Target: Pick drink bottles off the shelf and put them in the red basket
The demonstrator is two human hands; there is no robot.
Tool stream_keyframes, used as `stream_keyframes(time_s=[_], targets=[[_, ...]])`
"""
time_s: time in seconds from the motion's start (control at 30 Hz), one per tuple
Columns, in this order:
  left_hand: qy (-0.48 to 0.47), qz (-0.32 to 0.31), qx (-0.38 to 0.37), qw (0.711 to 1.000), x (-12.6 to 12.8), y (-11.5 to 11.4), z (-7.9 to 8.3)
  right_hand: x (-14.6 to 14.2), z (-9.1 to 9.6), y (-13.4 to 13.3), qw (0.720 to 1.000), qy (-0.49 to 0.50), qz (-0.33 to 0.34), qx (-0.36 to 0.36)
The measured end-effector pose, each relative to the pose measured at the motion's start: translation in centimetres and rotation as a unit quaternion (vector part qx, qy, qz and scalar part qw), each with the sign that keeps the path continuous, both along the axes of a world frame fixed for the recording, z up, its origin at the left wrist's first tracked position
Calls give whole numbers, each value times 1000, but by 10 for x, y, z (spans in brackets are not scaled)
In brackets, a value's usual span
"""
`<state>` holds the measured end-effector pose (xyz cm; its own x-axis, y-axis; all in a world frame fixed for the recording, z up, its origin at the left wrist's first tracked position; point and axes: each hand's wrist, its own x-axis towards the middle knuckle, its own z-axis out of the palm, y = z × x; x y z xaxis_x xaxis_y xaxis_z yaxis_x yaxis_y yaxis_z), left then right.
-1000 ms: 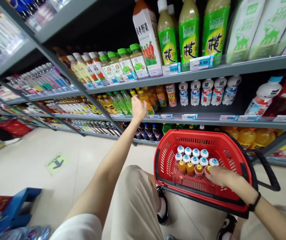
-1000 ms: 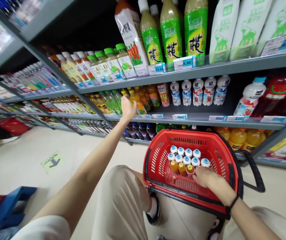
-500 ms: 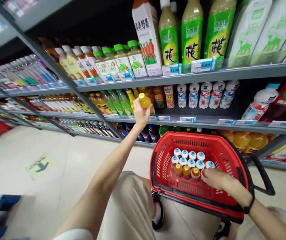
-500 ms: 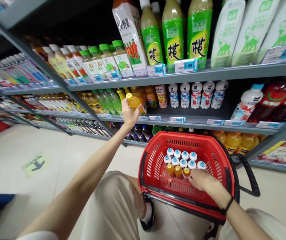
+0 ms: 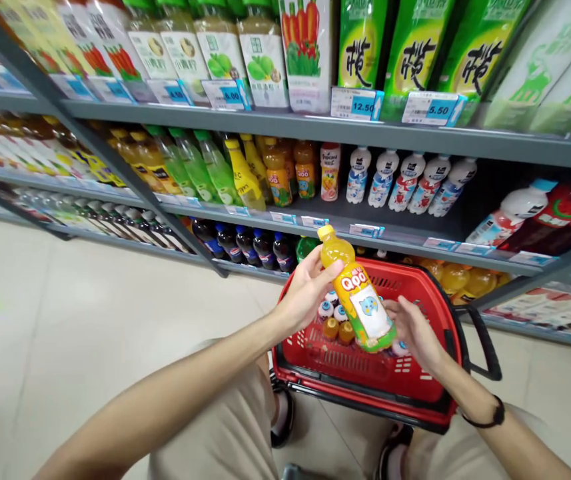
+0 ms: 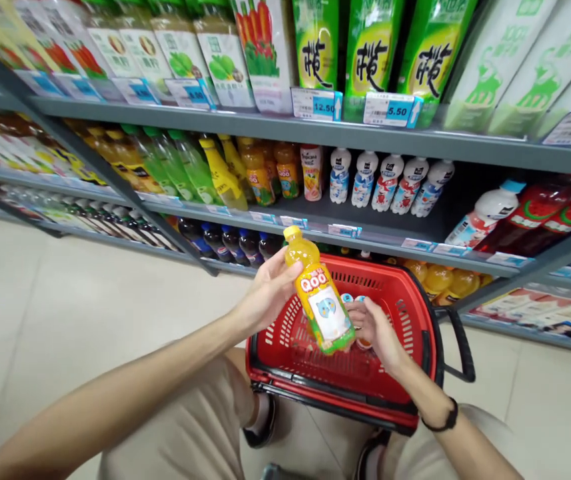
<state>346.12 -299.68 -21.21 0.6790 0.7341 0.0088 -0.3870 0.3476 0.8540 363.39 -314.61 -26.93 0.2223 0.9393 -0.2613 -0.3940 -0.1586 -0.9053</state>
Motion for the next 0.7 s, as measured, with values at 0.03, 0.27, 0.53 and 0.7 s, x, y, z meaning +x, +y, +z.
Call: stream_keyframes(time_s=[0.03,0.27,0.53,0.7], targets=[[-9,5,12,1000,0,2,-4,-4,1,-1,999,23,29,1],[-33,-24,61,997,-1,18,-2,-23,6,-11,996,-73,1,43],[-20,-19,48,998,5,12,-6,-26,-17,-19,965,-237,-98,49],[2,-15,24,1000,7,9,-7,-24,-21,-25,938,-338,-80,26]])
